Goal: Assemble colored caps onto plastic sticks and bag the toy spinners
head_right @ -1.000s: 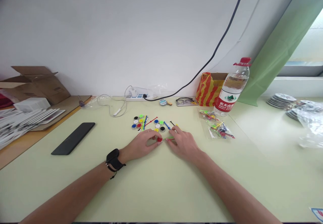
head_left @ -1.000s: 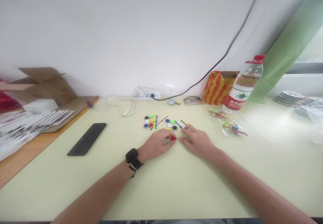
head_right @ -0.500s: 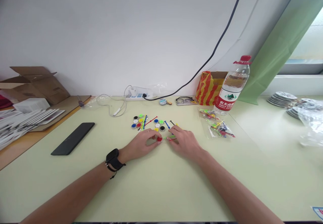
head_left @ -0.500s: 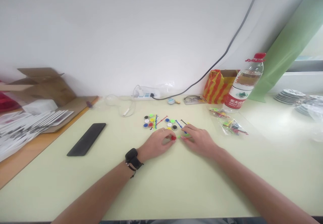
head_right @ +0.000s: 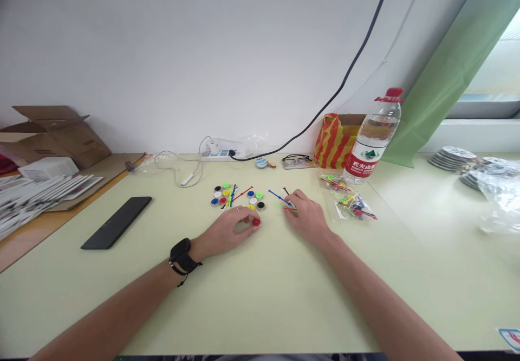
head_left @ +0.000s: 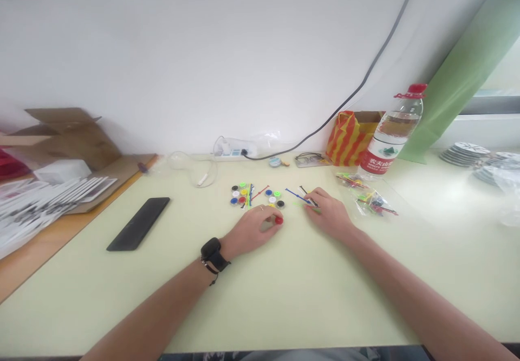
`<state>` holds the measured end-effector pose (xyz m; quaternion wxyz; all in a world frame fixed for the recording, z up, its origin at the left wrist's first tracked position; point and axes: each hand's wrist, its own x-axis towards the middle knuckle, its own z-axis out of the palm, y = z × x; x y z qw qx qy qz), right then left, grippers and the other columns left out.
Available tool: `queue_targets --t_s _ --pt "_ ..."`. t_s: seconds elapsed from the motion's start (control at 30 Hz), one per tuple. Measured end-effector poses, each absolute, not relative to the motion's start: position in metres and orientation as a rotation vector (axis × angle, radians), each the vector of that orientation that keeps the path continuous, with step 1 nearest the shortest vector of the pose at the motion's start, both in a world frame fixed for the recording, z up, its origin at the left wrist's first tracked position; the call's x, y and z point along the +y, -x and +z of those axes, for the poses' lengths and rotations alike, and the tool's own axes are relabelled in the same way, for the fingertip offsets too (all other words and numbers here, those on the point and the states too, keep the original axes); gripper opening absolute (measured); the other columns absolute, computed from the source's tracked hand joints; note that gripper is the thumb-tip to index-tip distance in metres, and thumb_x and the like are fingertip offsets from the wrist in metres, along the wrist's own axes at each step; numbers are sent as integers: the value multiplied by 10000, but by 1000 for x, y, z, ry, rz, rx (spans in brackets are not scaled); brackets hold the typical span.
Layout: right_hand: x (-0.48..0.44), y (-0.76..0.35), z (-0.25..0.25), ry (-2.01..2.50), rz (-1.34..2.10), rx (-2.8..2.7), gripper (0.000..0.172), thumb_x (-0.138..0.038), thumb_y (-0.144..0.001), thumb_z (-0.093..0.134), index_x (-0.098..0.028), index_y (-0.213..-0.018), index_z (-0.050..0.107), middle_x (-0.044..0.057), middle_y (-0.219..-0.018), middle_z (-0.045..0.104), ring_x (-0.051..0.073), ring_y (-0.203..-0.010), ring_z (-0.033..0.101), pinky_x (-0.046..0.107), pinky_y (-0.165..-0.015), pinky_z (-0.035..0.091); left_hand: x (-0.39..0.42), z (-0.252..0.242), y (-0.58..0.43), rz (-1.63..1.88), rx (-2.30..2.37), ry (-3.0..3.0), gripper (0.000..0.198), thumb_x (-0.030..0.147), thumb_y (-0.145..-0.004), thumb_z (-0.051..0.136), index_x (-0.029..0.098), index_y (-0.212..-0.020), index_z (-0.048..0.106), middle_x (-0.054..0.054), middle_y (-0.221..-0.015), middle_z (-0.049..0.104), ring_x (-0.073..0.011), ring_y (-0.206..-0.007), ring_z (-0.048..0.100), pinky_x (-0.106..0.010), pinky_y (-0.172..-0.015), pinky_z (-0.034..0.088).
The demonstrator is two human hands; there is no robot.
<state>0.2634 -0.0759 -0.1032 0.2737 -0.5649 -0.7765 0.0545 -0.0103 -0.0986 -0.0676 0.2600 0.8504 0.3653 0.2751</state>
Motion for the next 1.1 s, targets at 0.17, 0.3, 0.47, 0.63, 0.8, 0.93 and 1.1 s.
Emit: queue_targets --t_s 0.17,0.3,0.47,0.63,0.8,0.93,1.1 --pt "-83 -263 -93 1303 237 -2035 206 -314 -995 511 -217 -1095 662 95 -1051 629 251 -963 653 398 -881 523 -97 -73 7 812 950 -2111 216 314 -901 717 219 -1095 718 -65 -1087 670 -154 -811 636 -304 -786 541" --pt "-91 -261 -81 1163 357 -2084 312 -296 -1062 350 -240 -1189 629 115 -1105 631 269 -1063 630 430 -958 503 -99 -71 4 808 930 -1877 257 343 -873 759 190 -1074 707 -69 -1016 692 -159 -819 647 -305 -795 558" --pt "-104 -253 -66 1289 545 -2065 357 -402 -1089 317 -278 -1384 474 58 -1021 664 241 -899 650 391 -830 514 -103 -63 2 830 893 -1686 309 342 -850 799 175 -1088 696 -66 -967 710 -167 -874 677 -309 -856 566" --pt "-116 -242 -52 1232 663 -1946 318 -391 -1088 303 -247 -1141 582 41 -945 615 208 -834 595 346 -784 515 -107 -59 -5 929 868 -1558 290 332 -840 815 165 -1044 693 -83 -1006 722 -175 -887 695 -331 -866 583" --pt "-132 -232 -62 1103 730 -1918 390 -340 -1074 355 -289 -1359 616 77 -1006 599 230 -936 613 372 -840 531 -111 -65 -10 935 861 -1491 322 318 -821 836 164 -1064 694 -95 -1037 727 -200 -951 713 -364 -917 590" --pt "-143 -226 -79 1061 855 -1785 407 -325 -1059 404 -303 -1445 529 65 -1018 612 210 -909 615 348 -804 548 -115 -71 -14 913 859 -1491 366 325 -810 851 158 -1093 689 -109 -1038 743 -219 -956 727 -400 -932 598" --pt "-144 -215 -84 943 976 -1733 330 -286 -1037 474 -285 -1350 576 60 -1039 665 199 -967 659 353 -892 557 -120 -69 -18 892 818 -1548 343 348 -872 801 172 -1150 704 -123 -1143 752 -255 -1075 722 -419 -999 577"
